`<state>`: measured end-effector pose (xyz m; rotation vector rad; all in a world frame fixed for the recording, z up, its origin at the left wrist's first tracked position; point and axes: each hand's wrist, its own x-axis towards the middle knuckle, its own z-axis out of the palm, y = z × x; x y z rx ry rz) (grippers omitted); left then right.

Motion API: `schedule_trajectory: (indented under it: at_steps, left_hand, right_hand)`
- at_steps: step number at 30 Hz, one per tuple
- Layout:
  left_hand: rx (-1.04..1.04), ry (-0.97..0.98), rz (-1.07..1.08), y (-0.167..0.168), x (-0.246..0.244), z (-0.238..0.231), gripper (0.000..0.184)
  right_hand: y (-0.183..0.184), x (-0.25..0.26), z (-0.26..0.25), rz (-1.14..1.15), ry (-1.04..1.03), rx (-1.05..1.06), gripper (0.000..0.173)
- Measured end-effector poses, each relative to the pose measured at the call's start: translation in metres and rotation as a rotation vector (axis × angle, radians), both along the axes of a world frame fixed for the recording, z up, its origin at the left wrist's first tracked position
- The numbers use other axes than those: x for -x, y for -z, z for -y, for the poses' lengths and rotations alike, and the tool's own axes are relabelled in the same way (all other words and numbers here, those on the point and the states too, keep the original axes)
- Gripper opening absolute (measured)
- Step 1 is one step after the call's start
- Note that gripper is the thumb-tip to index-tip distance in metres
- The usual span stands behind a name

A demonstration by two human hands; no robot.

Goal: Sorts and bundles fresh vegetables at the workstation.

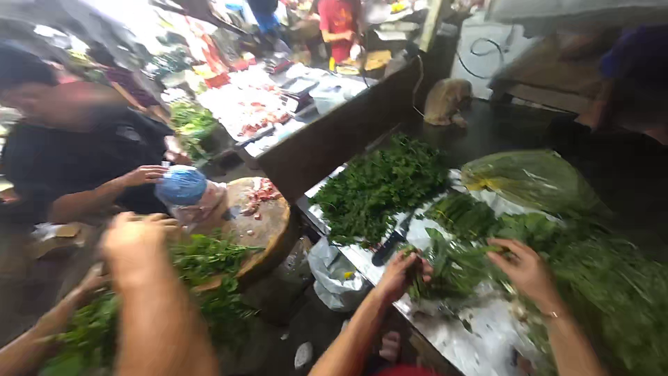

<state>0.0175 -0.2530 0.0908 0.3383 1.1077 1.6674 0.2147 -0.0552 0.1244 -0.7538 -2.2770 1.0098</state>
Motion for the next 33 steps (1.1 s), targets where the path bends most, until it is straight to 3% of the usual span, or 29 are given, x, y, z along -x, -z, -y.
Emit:
schedule_trajectory:
  at_steps: [3,6,10,14,18,22,30,33]
  left_hand:
    - [0.032,0.044,-0.002,-0.010,-0.003,-0.008,0.033]
    - [0.010,0.073,0.004,-0.010,-0.005,-0.013,0.038]
    - [-0.014,0.101,0.018,-0.006,-0.012,-0.015,0.048]
    - [-0.024,0.162,0.012,-0.013,-0.017,-0.011,0.058]
    - [-0.008,0.188,-0.017,-0.014,-0.021,-0.007,0.056]
    - [-0.008,0.211,-0.022,-0.011,-0.024,-0.005,0.053]
    - [-0.049,0.252,0.050,-0.001,-0.023,0.004,0.038]
    - [-0.016,0.229,0.051,-0.001,-0.024,0.004,0.035]
  right_hand:
    - [-0.039,0.006,0.021,-0.110,-0.060,0.123,0.032]
    - [-0.048,0.020,0.039,-0.211,-0.217,0.315,0.026]
    - [-0.045,0.039,0.056,0.036,-0.375,0.445,0.037]
    - [-0.036,0.052,0.060,0.162,-0.383,0.476,0.031]
    - [-0.028,0.057,0.059,0.211,-0.378,0.416,0.028]
    - [-0.016,0.058,0.058,0.155,-0.360,0.416,0.026]
    - [0.008,0.050,0.051,-0.087,-0.241,0.725,0.021]
    - [0.006,0.045,0.050,-0.084,-0.241,0.691,0.022]
